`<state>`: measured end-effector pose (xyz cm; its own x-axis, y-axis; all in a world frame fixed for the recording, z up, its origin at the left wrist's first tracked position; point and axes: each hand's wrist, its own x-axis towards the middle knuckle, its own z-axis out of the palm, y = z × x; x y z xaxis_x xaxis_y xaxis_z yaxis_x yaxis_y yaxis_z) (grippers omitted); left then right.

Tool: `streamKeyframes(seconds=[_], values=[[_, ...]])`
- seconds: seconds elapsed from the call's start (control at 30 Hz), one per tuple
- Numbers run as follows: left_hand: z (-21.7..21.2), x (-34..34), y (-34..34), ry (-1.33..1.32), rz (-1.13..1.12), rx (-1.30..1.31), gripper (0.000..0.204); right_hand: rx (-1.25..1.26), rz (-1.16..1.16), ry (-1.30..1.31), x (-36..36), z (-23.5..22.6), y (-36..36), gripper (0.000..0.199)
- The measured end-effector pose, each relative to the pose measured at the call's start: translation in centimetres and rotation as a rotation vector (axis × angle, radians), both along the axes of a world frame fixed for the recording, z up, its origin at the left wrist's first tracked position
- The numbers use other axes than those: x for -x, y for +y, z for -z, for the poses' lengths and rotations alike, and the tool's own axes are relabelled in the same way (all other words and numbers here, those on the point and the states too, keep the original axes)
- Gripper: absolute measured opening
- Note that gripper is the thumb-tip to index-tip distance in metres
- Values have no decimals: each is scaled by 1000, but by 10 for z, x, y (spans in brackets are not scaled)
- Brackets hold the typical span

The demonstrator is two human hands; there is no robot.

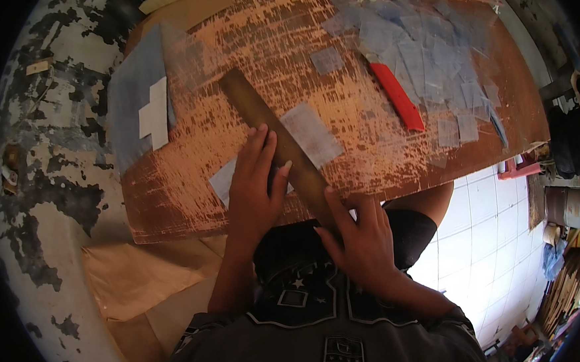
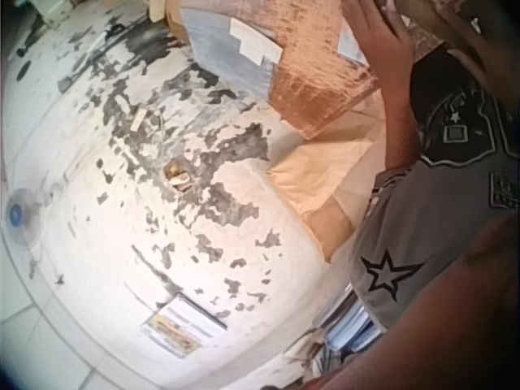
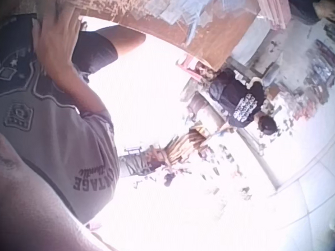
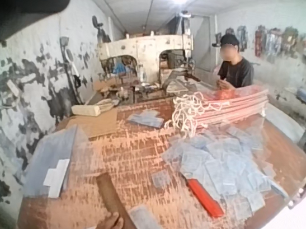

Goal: The person uses a wooden ruler and a red utility knife to cut small rectangular pieces of light-colored material on a wooden workbench. They repeatedly align the ruler, slice along the edge, and separate the cut pieces, which accumulate on the table.

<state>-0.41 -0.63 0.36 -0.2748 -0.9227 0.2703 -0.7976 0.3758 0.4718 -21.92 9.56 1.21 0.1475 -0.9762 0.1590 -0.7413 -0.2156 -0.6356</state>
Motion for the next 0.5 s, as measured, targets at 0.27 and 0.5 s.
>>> streamKeyframes(seconds=[0.27,0.5], values=[[-2,-2,2,26,10,0,55,-13,-11,8,2,-6,1,73],[-3,-1,2,17,33,20,55,80,58,5,12,-11,-8,70]])
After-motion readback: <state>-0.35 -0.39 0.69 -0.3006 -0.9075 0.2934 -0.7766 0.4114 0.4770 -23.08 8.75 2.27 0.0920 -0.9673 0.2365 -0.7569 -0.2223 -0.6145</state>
